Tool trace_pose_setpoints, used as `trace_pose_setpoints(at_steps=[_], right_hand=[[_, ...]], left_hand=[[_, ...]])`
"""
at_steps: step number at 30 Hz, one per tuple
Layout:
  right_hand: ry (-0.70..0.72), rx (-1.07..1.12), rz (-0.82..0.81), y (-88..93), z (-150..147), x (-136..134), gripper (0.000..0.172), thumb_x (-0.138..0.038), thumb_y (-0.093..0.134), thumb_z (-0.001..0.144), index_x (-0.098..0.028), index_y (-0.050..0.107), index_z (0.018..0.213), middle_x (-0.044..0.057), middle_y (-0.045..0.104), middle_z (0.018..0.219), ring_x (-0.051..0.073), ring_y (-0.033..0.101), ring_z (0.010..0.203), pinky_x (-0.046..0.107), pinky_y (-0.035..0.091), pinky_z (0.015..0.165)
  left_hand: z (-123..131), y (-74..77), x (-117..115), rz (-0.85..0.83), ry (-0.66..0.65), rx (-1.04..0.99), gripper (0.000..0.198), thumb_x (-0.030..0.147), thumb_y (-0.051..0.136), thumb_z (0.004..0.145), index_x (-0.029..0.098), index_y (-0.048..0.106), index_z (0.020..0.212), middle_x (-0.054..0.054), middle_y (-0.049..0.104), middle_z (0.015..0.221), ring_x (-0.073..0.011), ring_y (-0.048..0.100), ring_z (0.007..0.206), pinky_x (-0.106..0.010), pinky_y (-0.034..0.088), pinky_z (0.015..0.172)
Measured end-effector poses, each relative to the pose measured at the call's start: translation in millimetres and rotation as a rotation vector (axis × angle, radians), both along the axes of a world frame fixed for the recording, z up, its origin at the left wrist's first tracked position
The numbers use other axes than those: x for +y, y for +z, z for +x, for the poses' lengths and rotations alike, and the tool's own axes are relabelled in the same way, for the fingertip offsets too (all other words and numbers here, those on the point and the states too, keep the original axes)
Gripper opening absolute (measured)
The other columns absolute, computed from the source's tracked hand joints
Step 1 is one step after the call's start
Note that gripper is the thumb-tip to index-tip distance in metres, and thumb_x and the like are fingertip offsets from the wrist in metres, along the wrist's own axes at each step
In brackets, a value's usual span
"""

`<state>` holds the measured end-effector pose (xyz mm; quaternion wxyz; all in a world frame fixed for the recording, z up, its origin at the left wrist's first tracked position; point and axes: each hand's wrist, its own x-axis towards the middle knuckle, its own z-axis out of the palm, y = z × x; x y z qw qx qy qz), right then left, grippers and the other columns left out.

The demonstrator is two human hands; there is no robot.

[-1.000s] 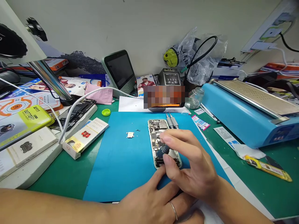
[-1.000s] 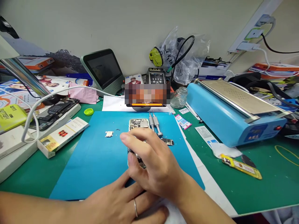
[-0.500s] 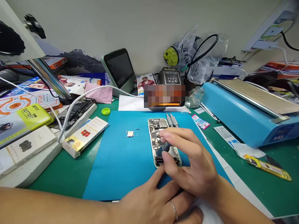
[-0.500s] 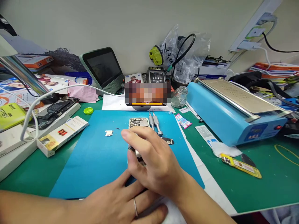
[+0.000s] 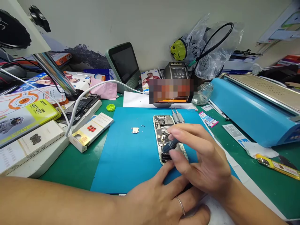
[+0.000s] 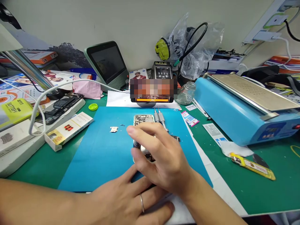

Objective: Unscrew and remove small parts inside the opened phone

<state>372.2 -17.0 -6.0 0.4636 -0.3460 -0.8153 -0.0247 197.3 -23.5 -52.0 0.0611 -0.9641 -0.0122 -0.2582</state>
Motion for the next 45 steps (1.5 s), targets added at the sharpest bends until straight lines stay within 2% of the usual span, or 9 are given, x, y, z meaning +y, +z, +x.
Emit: trace_pose_setpoints(at_steps=[3,6,11,18,25,31,37,42,45], right_hand=[[-0.027,-0.018,0.019,0.9,-0.5,-1.1,0.051,0.002,0.069,0.088,-0.014,0.057,0.135,0.012,0.066,0.120,0.019,0.066,0.111,0.032,0.060,0.092],[-0.060,0.006,0.010,1.9,-0.5,-2.5,0.053,0.009,0.057,0.088,-0.013,0.057,0.136,0.012,0.067,0.122,0.018,0.066,0.117,0.031,0.059,0.095],[0.010,-0.029,-0.015,-0.7,0.4,-1.7,0.053,0.000,0.066,0.090,-0.014,0.055,0.140,0.012,0.071,0.120,0.019,0.070,0.110,0.035,0.062,0.095],[-0.051,0.051,-0.097,-9.0,-1.9,-7.2,0.063,-0.001,0.066,0.093,-0.017,0.048,0.151,0.008,0.077,0.121,0.013,0.076,0.105,0.022,0.063,0.094],[-0.039,0.181,-0.131,-13.4,-0.7,-9.0,0.076,0.005,0.067,0.088,-0.024,0.046,0.155,0.006,0.073,0.124,0.017,0.076,0.103,0.031,0.068,0.090],[-0.084,0.247,-0.158,-11.7,-2.0,-10.6,0.075,0.004,0.067,0.087,-0.030,0.049,0.153,0.006,0.072,0.132,0.019,0.077,0.098,0.036,0.071,0.082],[-0.095,0.261,-0.181,-12.6,-3.0,-10.7,0.074,0.003,0.066,0.088,-0.031,0.051,0.151,0.003,0.074,0.120,0.019,0.078,0.093,0.035,0.071,0.078],[-0.105,0.243,-0.185,-13.5,-1.3,-9.8,0.074,0.002,0.067,0.087,-0.031,0.051,0.152,0.004,0.072,0.127,0.017,0.077,0.092,0.034,0.071,0.078],[-0.111,0.229,-0.181,-13.7,-0.6,-9.1,0.073,0.002,0.067,0.088,-0.031,0.051,0.151,0.003,0.074,0.121,0.018,0.077,0.091,0.034,0.071,0.077]], left_hand=[[0.4,0.4,-0.1,0.001,0.001,-0.001,0.029,0.032,0.052,0.109,0.032,0.071,0.130,-0.001,0.070,0.126,-0.0294,0.058,0.115,-0.058,0.029,0.109],[0.8,0.2,-0.2,-0.011,-0.007,-0.009,0.027,0.032,0.055,0.107,0.031,0.072,0.129,0.000,0.070,0.123,-0.0293,0.058,0.116,-0.055,0.031,0.108],[-0.4,0.1,-0.8,-0.005,0.001,-0.001,0.029,0.031,0.052,0.108,0.030,0.071,0.131,-0.001,0.071,0.120,-0.0281,0.059,0.110,-0.060,0.026,0.112],[-0.5,-2.0,-0.2,-0.004,-0.010,-0.002,0.031,0.028,0.049,0.110,0.030,0.070,0.133,-0.001,0.070,0.123,-0.0283,0.059,0.112,-0.060,0.028,0.110],[1.3,-3.6,-0.4,0.004,-0.010,-0.022,0.032,0.025,0.048,0.109,0.031,0.071,0.131,-0.001,0.070,0.125,-0.0288,0.060,0.115,-0.056,0.032,0.108],[-0.9,-0.3,0.6,0.007,-0.003,-0.011,0.031,0.027,0.051,0.108,0.031,0.071,0.131,-0.001,0.069,0.132,-0.0306,0.059,0.122,-0.056,0.035,0.109],[0.6,-1.0,0.5,0.018,0.002,-0.029,0.030,0.025,0.052,0.107,0.032,0.071,0.130,-0.001,0.070,0.130,-0.0292,0.060,0.118,-0.055,0.037,0.108],[1.1,-1.6,1.2,-0.004,0.001,-0.036,0.029,0.028,0.053,0.108,0.031,0.072,0.129,-0.001,0.070,0.129,-0.0297,0.059,0.120,-0.055,0.039,0.108],[1.2,-3.0,0.3,-0.014,0.003,-0.050,0.028,0.026,0.055,0.107,0.030,0.072,0.128,-0.002,0.070,0.129,-0.0290,0.060,0.119,-0.055,0.039,0.109]])
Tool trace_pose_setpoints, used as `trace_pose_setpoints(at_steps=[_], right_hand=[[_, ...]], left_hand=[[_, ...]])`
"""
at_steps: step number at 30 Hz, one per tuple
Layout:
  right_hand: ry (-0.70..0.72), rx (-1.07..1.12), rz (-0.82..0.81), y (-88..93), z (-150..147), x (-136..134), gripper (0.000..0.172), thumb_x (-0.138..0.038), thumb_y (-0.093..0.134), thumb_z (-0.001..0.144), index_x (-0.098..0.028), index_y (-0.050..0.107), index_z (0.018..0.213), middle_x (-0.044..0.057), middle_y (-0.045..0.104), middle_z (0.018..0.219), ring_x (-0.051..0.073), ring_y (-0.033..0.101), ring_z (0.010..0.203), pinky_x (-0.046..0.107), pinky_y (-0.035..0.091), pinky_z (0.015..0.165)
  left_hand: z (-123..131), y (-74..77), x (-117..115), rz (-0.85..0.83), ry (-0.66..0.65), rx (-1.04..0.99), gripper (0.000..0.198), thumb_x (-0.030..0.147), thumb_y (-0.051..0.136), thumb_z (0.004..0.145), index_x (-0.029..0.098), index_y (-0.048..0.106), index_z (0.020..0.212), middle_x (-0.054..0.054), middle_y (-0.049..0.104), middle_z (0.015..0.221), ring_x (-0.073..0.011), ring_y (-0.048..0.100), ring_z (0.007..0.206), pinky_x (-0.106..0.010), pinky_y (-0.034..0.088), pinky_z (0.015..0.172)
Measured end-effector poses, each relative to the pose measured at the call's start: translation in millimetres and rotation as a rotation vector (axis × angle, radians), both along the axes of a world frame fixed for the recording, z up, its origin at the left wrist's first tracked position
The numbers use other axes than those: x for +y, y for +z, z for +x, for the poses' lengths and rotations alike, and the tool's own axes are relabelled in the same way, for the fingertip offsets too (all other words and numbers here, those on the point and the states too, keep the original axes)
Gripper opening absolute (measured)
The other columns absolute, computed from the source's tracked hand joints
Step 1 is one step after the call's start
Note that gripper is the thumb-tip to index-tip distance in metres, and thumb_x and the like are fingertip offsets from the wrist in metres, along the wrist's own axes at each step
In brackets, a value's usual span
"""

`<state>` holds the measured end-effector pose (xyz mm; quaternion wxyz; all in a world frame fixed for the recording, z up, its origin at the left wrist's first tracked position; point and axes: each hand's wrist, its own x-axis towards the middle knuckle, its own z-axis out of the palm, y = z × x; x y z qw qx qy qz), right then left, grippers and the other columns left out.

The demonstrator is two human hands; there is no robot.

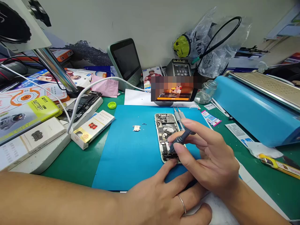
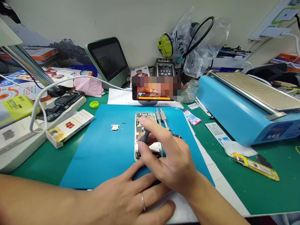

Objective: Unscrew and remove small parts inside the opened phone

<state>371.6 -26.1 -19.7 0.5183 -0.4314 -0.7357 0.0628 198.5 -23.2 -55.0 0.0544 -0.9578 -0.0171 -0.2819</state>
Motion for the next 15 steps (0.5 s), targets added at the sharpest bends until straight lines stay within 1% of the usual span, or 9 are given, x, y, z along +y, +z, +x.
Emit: trace_pose_setpoints(at_steps=[4,7,10,15], right_hand=[[-0.010,-0.020,0.011,-0.1,0.5,1.1,0.071,0.000,0.067,0.089,-0.031,0.051,0.151,0.003,0.076,0.114,0.018,0.077,0.087,0.033,0.070,0.074],[-0.029,-0.033,0.009,0.2,0.0,1.5,0.071,-0.001,0.068,0.089,-0.032,0.050,0.151,0.003,0.075,0.122,0.017,0.077,0.087,0.032,0.070,0.074],[-0.045,-0.025,0.003,0.7,-0.7,1.5,0.071,-0.001,0.068,0.089,-0.031,0.050,0.151,0.004,0.072,0.130,0.016,0.077,0.088,0.031,0.069,0.077],[-0.063,-0.036,-0.008,0.9,-0.5,1.7,0.069,-0.004,0.069,0.090,-0.031,0.051,0.151,0.003,0.074,0.125,0.016,0.077,0.088,0.030,0.069,0.076]], left_hand=[[0.3,-1.3,-1.2,-0.005,0.004,-0.003,0.028,0.027,0.055,0.107,0.030,0.073,0.128,-0.001,0.070,0.129,-0.0288,0.060,0.119,-0.055,0.040,0.109],[0.2,-1.3,-1.1,-0.005,0.005,-0.013,0.028,0.026,0.055,0.106,0.031,0.073,0.128,-0.001,0.070,0.130,-0.0289,0.060,0.121,-0.055,0.042,0.108],[-0.2,-0.8,-0.6,0.000,0.006,-0.015,0.028,0.026,0.055,0.107,0.031,0.073,0.127,-0.002,0.070,0.130,-0.0294,0.059,0.124,-0.056,0.042,0.108],[-1.5,0.4,-0.6,-0.004,0.001,-0.001,0.028,0.027,0.054,0.108,0.032,0.072,0.129,-0.001,0.069,0.132,-0.0285,0.059,0.124,-0.055,0.043,0.108]])
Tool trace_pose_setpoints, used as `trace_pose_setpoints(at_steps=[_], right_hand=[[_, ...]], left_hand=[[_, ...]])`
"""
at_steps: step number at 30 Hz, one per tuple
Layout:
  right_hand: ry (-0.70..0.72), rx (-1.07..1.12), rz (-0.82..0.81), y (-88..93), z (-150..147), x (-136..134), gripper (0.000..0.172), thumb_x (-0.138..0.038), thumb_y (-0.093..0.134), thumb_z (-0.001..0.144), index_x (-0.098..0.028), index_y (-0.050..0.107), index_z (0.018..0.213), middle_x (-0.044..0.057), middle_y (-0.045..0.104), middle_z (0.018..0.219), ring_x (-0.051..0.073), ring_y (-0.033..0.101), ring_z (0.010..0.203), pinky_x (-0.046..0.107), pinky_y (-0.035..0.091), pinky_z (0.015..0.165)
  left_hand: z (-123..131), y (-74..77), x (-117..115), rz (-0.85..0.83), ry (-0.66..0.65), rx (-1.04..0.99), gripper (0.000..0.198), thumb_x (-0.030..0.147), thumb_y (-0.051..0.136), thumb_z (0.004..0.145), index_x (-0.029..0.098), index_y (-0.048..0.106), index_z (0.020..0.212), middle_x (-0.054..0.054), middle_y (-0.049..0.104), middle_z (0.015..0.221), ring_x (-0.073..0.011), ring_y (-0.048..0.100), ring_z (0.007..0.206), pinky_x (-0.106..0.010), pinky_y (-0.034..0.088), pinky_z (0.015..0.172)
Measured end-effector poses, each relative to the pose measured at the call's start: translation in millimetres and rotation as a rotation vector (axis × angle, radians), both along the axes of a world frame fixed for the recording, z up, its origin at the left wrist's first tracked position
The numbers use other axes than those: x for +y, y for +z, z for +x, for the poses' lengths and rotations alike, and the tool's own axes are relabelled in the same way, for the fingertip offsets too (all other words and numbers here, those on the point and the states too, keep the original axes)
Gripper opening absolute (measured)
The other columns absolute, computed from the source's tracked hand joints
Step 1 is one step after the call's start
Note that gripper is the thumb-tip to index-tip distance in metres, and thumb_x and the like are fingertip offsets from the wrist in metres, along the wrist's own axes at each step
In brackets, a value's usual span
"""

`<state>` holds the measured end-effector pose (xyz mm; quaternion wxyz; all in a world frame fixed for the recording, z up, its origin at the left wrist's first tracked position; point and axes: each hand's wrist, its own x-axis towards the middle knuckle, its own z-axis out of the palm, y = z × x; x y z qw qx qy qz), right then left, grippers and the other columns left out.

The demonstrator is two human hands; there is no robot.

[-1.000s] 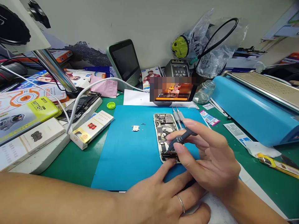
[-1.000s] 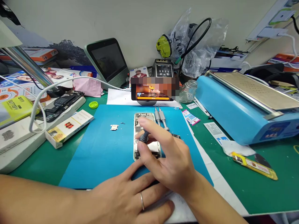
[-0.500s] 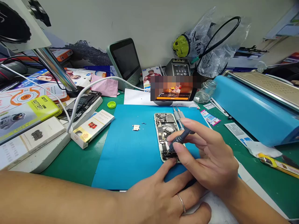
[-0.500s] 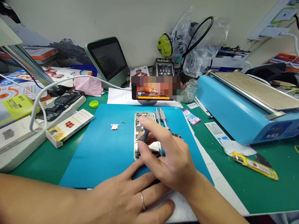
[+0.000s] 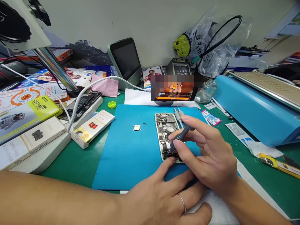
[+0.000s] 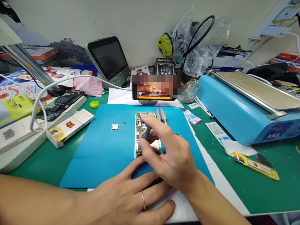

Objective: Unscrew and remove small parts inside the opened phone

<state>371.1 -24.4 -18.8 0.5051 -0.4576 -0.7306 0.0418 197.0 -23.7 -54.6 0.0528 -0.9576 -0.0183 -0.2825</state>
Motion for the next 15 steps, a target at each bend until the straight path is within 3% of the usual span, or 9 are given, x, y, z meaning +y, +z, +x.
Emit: trace_pose_setpoints(at_steps=[9,15], right_hand=[[-0.024,-0.018,-0.030,1.6,0.4,1.2,0.063,-0.007,0.068,0.092,-0.031,0.052,0.148,0.001,0.075,0.112,0.015,0.077,0.086,0.029,0.067,0.078],[-0.024,-0.011,-0.035,1.5,0.7,0.2,0.061,-0.008,0.068,0.093,-0.030,0.052,0.147,0.003,0.076,0.113,0.016,0.077,0.086,0.030,0.068,0.076]], left_hand=[[-3.9,0.8,-0.9,-0.012,0.010,-0.007,0.029,0.033,0.053,0.109,0.031,0.070,0.132,-0.001,0.067,0.136,-0.0287,0.056,0.130,-0.053,0.040,0.112],[-3.6,-1.6,-1.7,-0.014,0.020,0.003,0.027,0.035,0.054,0.108,0.032,0.068,0.132,-0.003,0.064,0.139,-0.0284,0.052,0.133,-0.056,0.036,0.115]])
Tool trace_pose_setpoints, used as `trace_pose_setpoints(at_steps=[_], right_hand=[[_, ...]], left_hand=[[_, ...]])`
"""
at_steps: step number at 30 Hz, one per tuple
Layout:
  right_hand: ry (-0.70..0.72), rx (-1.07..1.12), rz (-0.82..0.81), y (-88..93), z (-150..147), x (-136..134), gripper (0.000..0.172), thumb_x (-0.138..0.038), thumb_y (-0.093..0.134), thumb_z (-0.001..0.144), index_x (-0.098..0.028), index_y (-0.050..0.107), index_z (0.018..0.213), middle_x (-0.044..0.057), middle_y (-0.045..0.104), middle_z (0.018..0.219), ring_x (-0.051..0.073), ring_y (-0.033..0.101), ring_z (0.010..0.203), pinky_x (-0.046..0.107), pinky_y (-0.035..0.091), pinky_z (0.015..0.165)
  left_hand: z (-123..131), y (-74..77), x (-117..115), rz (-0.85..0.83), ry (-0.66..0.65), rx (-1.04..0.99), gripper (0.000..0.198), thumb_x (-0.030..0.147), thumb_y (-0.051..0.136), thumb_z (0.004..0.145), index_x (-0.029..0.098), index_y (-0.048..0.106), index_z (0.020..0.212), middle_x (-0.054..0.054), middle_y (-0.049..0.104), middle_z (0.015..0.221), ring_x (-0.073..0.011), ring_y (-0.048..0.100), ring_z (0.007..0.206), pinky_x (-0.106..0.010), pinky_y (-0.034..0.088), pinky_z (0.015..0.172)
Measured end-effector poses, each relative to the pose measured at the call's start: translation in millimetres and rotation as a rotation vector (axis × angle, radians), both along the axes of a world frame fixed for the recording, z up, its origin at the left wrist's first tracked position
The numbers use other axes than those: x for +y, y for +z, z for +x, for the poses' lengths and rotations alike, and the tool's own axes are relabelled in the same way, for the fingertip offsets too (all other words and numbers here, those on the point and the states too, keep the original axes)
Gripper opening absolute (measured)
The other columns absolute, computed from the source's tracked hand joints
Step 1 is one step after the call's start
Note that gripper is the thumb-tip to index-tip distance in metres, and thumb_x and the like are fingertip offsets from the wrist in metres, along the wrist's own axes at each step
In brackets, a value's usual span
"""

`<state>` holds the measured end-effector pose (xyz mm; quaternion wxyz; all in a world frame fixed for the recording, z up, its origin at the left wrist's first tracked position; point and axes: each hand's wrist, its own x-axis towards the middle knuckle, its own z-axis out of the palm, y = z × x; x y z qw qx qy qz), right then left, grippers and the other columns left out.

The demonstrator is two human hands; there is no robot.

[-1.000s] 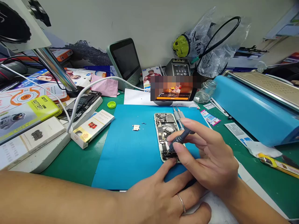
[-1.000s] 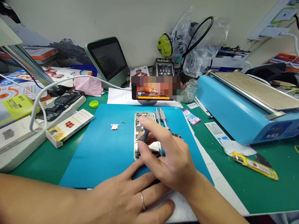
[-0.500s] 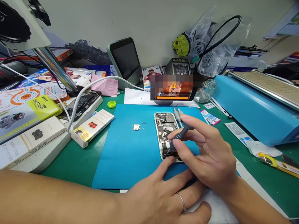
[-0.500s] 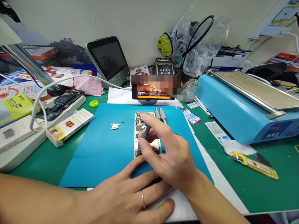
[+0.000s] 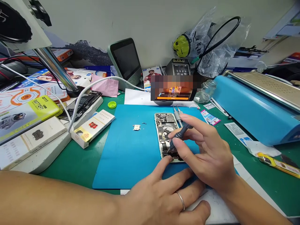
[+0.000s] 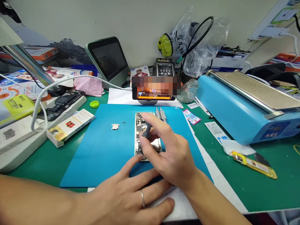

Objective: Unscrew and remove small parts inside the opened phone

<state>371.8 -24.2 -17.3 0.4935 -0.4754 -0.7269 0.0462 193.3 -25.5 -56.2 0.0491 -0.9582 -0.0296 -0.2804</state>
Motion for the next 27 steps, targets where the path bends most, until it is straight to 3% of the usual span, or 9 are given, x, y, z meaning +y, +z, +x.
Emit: trace_pose_setpoints(at_steps=[5,13,17,24,27], right_hand=[[0.000,-0.018,0.006,2.7,0.8,1.2,0.057,-0.009,0.067,0.094,-0.029,0.053,0.146,0.003,0.076,0.114,0.015,0.078,0.085,0.026,0.068,0.074],[0.006,-0.013,-0.026,4.8,0.8,0.8,0.054,-0.011,0.065,0.095,-0.027,0.053,0.145,0.002,0.077,0.106,0.015,0.078,0.084,0.024,0.068,0.072],[0.001,-0.015,-0.024,4.4,1.0,1.0,0.053,-0.010,0.065,0.095,-0.027,0.053,0.144,0.002,0.078,0.101,0.016,0.078,0.082,0.026,0.068,0.071],[0.002,-0.015,-0.006,0.4,3.7,0.0,0.057,-0.010,0.067,0.095,-0.027,0.052,0.147,0.003,0.077,0.111,0.016,0.078,0.087,0.027,0.068,0.078],[-0.017,0.004,-0.006,-2.6,5.5,-1.2,0.060,-0.011,0.067,0.095,-0.030,0.051,0.149,0.004,0.076,0.117,0.016,0.077,0.088,0.029,0.068,0.081]], left_hand=[[5.7,-1.7,-0.8,0.019,0.035,-0.078,0.021,0.029,0.059,0.105,0.034,0.073,0.121,0.000,0.069,0.127,-0.0236,0.059,0.118,-0.065,0.020,0.123],[5.5,0.1,1.5,0.026,0.017,-0.060,0.020,0.031,0.059,0.106,0.034,0.073,0.121,0.001,0.069,0.129,-0.0227,0.058,0.120,-0.061,0.014,0.125],[5.3,0.6,1.8,0.020,0.013,-0.060,0.021,0.030,0.059,0.106,0.033,0.073,0.122,0.000,0.068,0.130,-0.0232,0.057,0.121,-0.060,0.017,0.123],[4.6,-2.9,1.1,0.024,0.000,-0.031,0.023,0.030,0.057,0.107,0.032,0.070,0.127,-0.002,0.066,0.133,-0.0250,0.056,0.123,-0.063,0.019,0.122],[2.7,-1.9,1.2,0.028,0.004,0.000,0.025,0.032,0.055,0.108,0.033,0.069,0.129,-0.002,0.065,0.135,-0.0251,0.055,0.126,-0.062,0.026,0.121]])
